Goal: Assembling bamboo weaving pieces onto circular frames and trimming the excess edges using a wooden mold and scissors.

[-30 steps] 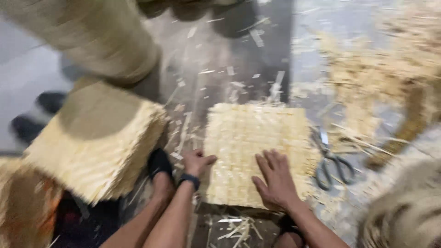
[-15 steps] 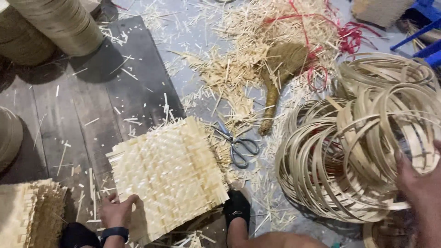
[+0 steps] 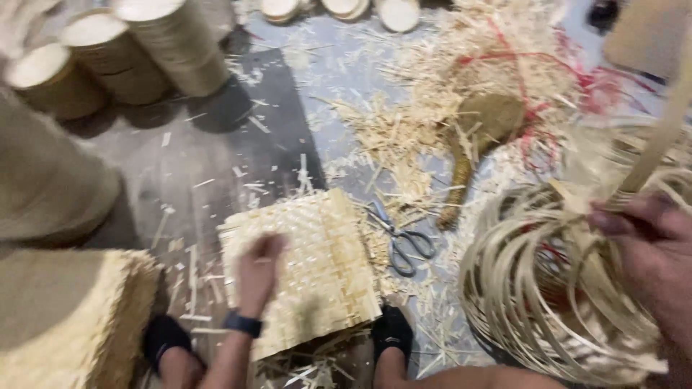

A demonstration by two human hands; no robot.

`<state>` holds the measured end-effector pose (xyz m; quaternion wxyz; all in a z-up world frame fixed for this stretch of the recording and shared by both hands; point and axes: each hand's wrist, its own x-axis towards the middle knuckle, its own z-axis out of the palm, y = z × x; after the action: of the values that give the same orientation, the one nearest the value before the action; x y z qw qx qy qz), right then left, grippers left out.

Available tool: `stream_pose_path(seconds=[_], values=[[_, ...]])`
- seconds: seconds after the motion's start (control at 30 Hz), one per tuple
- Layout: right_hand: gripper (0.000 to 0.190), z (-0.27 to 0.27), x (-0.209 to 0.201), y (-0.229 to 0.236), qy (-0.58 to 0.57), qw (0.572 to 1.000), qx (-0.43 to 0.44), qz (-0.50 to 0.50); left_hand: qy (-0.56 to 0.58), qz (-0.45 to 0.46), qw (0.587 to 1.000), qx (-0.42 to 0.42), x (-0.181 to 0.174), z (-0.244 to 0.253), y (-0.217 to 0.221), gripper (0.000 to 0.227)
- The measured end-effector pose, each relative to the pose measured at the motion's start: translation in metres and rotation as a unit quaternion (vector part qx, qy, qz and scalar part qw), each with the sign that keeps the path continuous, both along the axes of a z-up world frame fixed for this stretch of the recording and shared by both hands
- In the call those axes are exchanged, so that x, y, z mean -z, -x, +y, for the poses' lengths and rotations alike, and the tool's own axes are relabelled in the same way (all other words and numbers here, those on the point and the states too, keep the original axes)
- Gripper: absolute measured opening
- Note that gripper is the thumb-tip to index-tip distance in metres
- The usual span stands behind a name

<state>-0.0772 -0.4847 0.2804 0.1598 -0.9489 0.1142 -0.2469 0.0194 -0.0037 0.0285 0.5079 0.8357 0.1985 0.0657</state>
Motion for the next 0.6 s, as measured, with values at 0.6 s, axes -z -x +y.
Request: stream_pose_path(seconds=[0.6], values=[[0.047,0.201,0.109,-0.167,-0.688,0.634,-0.199,0.291,0.670,-0.049,0.735,-0.088,-0.044,0.071,0.013,0.028]])
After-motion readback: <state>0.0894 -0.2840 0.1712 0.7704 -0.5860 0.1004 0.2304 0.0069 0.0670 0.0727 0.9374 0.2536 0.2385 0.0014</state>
